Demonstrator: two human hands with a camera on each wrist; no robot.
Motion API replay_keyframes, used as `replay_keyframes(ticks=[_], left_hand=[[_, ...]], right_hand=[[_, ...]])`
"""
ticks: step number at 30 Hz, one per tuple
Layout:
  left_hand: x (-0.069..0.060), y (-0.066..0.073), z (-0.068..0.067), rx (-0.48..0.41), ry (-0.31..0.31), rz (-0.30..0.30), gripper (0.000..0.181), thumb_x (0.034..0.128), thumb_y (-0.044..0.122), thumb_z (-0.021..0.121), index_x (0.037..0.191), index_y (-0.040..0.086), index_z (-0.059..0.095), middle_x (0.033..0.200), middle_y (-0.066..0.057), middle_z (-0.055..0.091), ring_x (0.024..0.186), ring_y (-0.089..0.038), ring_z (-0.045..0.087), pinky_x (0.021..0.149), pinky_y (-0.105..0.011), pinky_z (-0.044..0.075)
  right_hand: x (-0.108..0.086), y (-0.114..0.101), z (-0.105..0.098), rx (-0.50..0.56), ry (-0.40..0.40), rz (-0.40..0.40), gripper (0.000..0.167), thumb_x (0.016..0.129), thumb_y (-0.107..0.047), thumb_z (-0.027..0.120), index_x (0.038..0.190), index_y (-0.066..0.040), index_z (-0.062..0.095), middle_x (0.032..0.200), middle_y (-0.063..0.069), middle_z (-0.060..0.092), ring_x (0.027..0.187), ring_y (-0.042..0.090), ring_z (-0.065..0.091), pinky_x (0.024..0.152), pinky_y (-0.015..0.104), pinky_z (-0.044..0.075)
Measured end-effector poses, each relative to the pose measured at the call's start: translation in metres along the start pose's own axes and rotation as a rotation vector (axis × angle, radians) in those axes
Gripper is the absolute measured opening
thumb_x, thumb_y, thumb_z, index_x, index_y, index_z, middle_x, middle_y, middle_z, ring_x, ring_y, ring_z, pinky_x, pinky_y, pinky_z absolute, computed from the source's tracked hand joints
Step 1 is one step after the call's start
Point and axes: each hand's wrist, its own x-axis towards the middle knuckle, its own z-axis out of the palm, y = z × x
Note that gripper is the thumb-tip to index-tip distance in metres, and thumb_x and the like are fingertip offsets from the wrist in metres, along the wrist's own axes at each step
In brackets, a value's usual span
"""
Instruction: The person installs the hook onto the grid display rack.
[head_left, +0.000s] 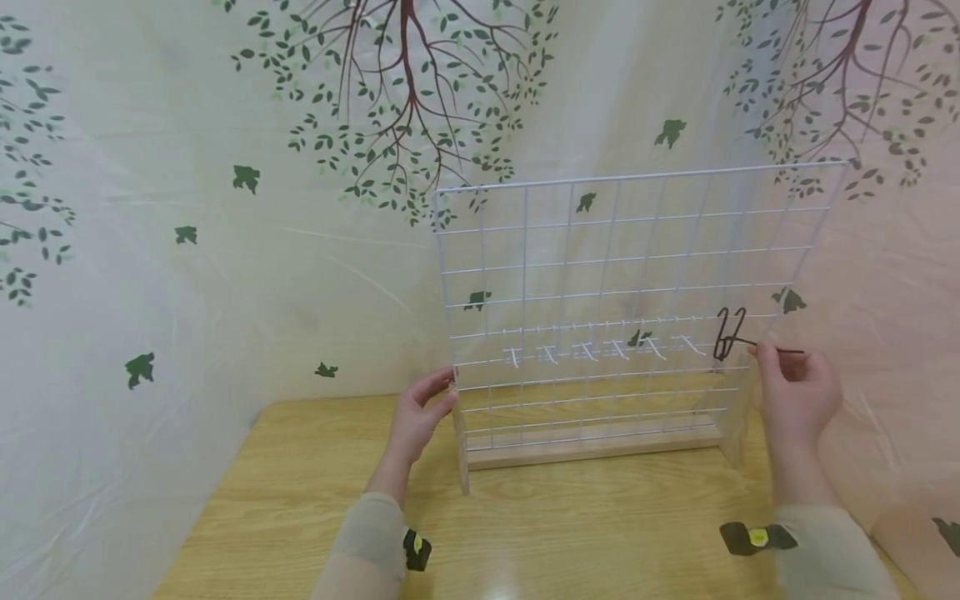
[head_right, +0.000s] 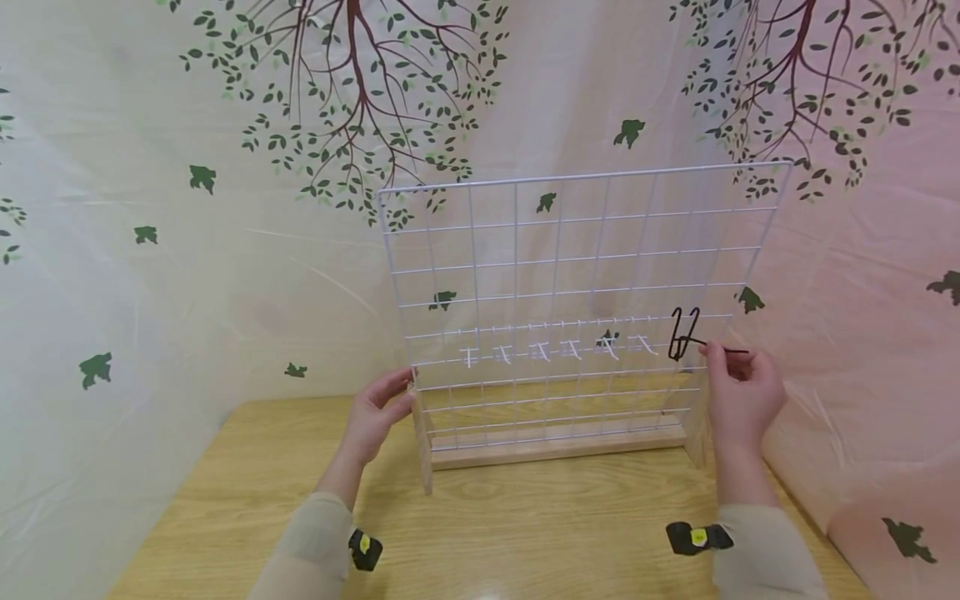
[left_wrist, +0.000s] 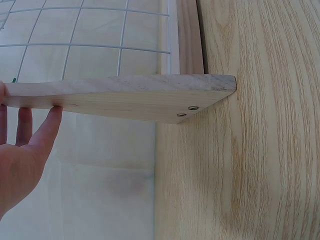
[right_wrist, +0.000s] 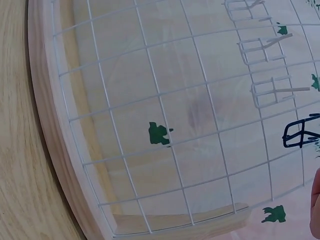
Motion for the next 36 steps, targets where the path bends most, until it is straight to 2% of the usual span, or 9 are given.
replay_keyframes(ticks=[3,9,14,19,27,32,36], left_hand=[[0.0,0.0,0.0,-0.004,0.001,-0.005,0.038,0.0911,-0.007,0.065,0.128,-0.008,0.059,0.134,-0.023,0.057,0.125,-0.038,0.051,0.09,-0.035,0.055],[0.0,0.0,0.0,-0.004,0.003,-0.006,0.039,0.0906,-0.007,0.065,0.129,-0.007,0.059,0.134,-0.023,0.058,0.126,-0.036,0.052,0.091,-0.034,0.055],[0.0,0.0,0.001,0.011,0.002,0.0,0.038,0.0908,-0.008,0.064,0.129,-0.006,0.06,0.135,-0.023,0.057,0.125,-0.036,0.052,0.091,-0.036,0.056],[0.001,-0.001,0.001,0.011,0.006,-0.005,0.038,0.0915,-0.007,0.063,0.129,-0.006,0.059,0.135,-0.022,0.057,0.125,-0.036,0.052,0.092,-0.036,0.055],[-0.001,-0.001,0.001,-0.005,0.011,-0.013,0.038,0.0916,-0.008,0.063,0.129,-0.008,0.058,0.135,-0.023,0.057,0.126,-0.037,0.051,0.092,-0.035,0.055],[-0.001,-0.001,0.002,0.003,0.015,-0.016,0.038,0.0913,-0.007,0.063,0.129,-0.007,0.059,0.135,-0.022,0.057,0.126,-0.036,0.051,0.092,-0.037,0.055],[-0.002,-0.001,0.002,0.011,0.011,-0.02,0.039,0.0918,-0.006,0.064,0.13,-0.006,0.058,0.136,-0.02,0.057,0.126,-0.036,0.051,0.093,-0.037,0.054]], right_hand=[[0.002,0.0,0.005,-0.007,-0.011,-0.015,0.007,0.091,-0.028,0.072,0.085,-0.025,0.07,0.076,-0.028,0.061,0.07,-0.002,0.053,0.066,0.015,0.038],[-0.001,0.001,0.011,-0.011,-0.052,0.039,0.007,0.089,-0.025,0.074,0.089,-0.018,0.072,0.075,-0.027,0.062,0.069,-0.004,0.055,0.067,0.011,0.041],[-0.009,0.008,0.009,-0.004,-0.07,0.056,0.006,0.086,-0.02,0.077,0.087,-0.019,0.072,0.075,-0.025,0.063,0.07,-0.005,0.058,0.066,0.008,0.044],[-0.015,0.013,0.008,-0.027,-0.098,0.116,0.008,0.086,-0.024,0.079,0.09,-0.02,0.072,0.077,-0.023,0.062,0.072,-0.004,0.058,0.066,0.008,0.044],[-0.016,0.015,0.009,-0.034,-0.121,0.128,0.01,0.087,-0.023,0.078,0.095,-0.019,0.073,0.082,-0.021,0.061,0.076,-0.003,0.057,0.067,0.009,0.044],[-0.019,0.017,0.008,-0.02,-0.132,0.103,0.014,0.087,-0.021,0.077,0.099,-0.015,0.072,0.084,-0.021,0.061,0.078,-0.002,0.056,0.07,0.01,0.043],[-0.024,0.02,0.007,-0.069,-0.161,0.109,0.01,0.089,-0.026,0.075,0.094,-0.021,0.068,0.083,-0.022,0.059,0.079,-0.001,0.053,0.071,0.011,0.041]])
